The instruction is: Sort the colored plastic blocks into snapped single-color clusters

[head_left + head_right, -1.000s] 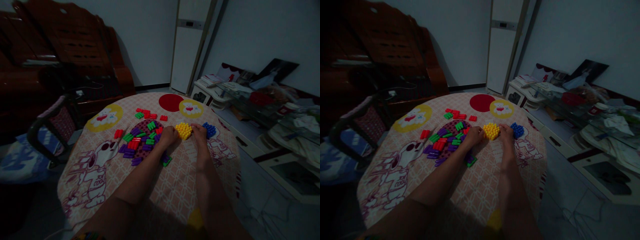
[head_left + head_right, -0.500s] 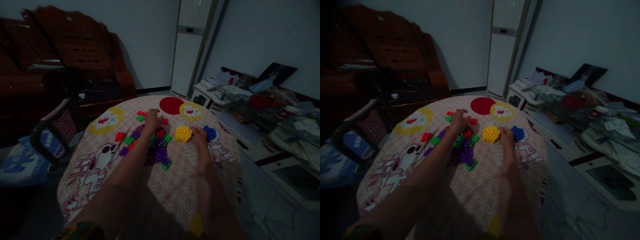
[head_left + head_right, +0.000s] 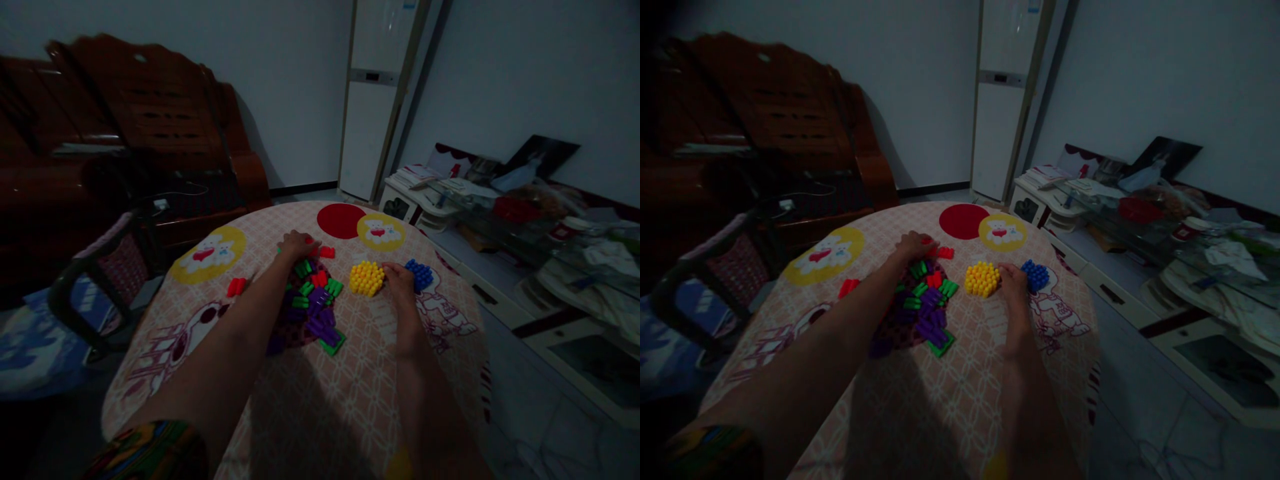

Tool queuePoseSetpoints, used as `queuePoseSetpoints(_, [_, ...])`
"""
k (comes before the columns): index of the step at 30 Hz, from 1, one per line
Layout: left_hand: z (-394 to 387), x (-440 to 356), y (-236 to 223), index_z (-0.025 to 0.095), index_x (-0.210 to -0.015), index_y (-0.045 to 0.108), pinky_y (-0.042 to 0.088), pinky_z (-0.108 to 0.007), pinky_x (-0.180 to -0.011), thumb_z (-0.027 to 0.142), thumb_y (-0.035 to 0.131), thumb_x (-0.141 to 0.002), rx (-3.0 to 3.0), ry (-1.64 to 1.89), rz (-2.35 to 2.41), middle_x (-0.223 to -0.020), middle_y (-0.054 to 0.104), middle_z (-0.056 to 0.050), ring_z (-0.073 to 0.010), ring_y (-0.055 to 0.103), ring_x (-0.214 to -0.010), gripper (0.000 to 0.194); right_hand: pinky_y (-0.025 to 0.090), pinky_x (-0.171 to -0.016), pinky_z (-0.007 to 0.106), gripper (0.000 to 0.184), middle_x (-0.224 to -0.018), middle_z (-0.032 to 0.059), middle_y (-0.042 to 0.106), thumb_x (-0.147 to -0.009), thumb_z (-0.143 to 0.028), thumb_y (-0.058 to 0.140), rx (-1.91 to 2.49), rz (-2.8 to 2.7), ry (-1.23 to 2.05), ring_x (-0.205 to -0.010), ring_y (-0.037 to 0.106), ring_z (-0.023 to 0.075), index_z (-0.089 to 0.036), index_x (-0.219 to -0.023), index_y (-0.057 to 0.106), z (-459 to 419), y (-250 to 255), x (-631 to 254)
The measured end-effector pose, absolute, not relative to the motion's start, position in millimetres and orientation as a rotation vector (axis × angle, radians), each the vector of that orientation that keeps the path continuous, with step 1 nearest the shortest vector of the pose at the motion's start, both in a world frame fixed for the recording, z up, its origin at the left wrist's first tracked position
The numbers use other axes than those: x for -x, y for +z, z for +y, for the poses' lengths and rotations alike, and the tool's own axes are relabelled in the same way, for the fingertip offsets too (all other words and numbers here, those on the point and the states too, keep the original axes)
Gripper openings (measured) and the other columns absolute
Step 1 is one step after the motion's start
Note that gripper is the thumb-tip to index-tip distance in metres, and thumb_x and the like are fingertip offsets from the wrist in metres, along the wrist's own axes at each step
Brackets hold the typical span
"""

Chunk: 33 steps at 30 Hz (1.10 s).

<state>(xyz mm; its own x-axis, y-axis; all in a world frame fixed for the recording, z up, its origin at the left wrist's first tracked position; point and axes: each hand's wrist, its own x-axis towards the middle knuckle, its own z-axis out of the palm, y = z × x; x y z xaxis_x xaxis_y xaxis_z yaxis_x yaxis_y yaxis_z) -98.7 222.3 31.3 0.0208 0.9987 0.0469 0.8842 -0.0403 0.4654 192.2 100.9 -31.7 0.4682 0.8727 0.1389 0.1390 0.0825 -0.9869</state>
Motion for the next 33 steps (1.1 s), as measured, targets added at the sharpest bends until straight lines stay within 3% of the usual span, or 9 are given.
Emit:
queuePoseSetpoints(6, [168.2, 100.3, 35.5, 0.029, -0.12, 0.072, 0.049, -0.047, -0.098, 0.05, 0.069, -0.077, -2.162, 0.164, 1.838, -0.129, 0.062, -0.016, -0.0363, 0.059, -0.117, 0.048, 0.055, -0.079, 0.038, 0.035, -0.081, 0.0063, 0.077, -0.062, -0.042, 0.065, 1.395, -0.963, 0.702, -0.079, 0.068, 0.0242, -0.017, -0.083, 0.077, 102.6, -35.5, -194.6])
queuePoseSetpoints(11, [124.7, 133.8, 42.0, 0.027, -0.113, 0.075, 0.049, -0.032, -0.097, 0.043, 0.066, -0.079, -2.381, 0.086, 1.444, -0.12, 0.071, -0.007, -0.0258, 0.065, -0.109, 0.038, 0.054, -0.081, 0.039, 0.039, -0.084, 0.0077, 0.077, -0.064, -0.045, 0.064, 1.398, -0.992, 0.675, -0.083, 0.069, 0.0251, -0.015, -0.085, 0.076, 105.2, -37.6, -195.7])
queuePoseSetpoints(16, [127.3, 121.7, 60.4, 0.024, -0.121, 0.071, 0.05, -0.035, -0.097, 0.043, 0.061, -0.084, -2.43, 0.188, 1.411, -0.126, 0.069, -0.008, -0.0271, 0.065, -0.112, 0.043, 0.053, -0.077, 0.038, 0.039, -0.079, 0.008, 0.075, -0.062, -0.046, 0.063, 1.391, -0.98, 0.683, -0.079, 0.068, 0.0249, -0.014, -0.082, 0.076, 104.6, -35.0, -193.8])
queuePoseSetpoints(22, [173.2, 48.6, 49.3, 0.02, -0.147, 0.049, 0.044, -0.038, -0.108, 0.037, 0.059, -0.09, -2.425, 0.262, 1.582, -0.151, 0.049, -0.016, -0.0296, 0.053, -0.133, 0.06, 0.054, -0.074, 0.036, 0.044, -0.079, 0.0083, 0.075, -0.064, -0.05, 0.063, 1.402, -0.971, 0.678, -0.078, 0.068, 0.0245, -0.014, -0.085, 0.076, 102.8, -38.7, -192.9])
queuePoseSetpoints(27, [175.6, 26.4, 35.5, 0.016, -0.13, 0.065, 0.048, -0.04, -0.1, 0.036, 0.048, -0.097, -2.45, 0.053, 1.569, -0.131, 0.064, -0.018, -0.0309, 0.062, -0.119, 0.043, 0.055, -0.077, 0.037, 0.042, -0.082, 0.009, 0.076, -0.071, -0.049, 0.059, 1.493, -1.051, 0.555, -0.08, 0.069, 0.0251, -0.014, -0.087, 0.076, 95.9, -23.2, -192.1])
queuePoseSetpoints(33, [120.7, 45.3, 25.0, 0.018, -0.117, 0.073, 0.049, -0.031, -0.095, 0.031, 0.055, -0.091, -2.566, 0.117, 1.364, -0.116, 0.07, -0.014, -0.0245, 0.066, -0.109, 0.034, 0.053, -0.091, 0.037, 0.036, -0.099, 0.0098, 0.077, -0.085, -0.041, 0.053, 1.353, -1.268, 0.132, -0.094, 0.069, 0.0242, -0.016, -0.097, 0.076, 72.2, 42.9, -155.6])
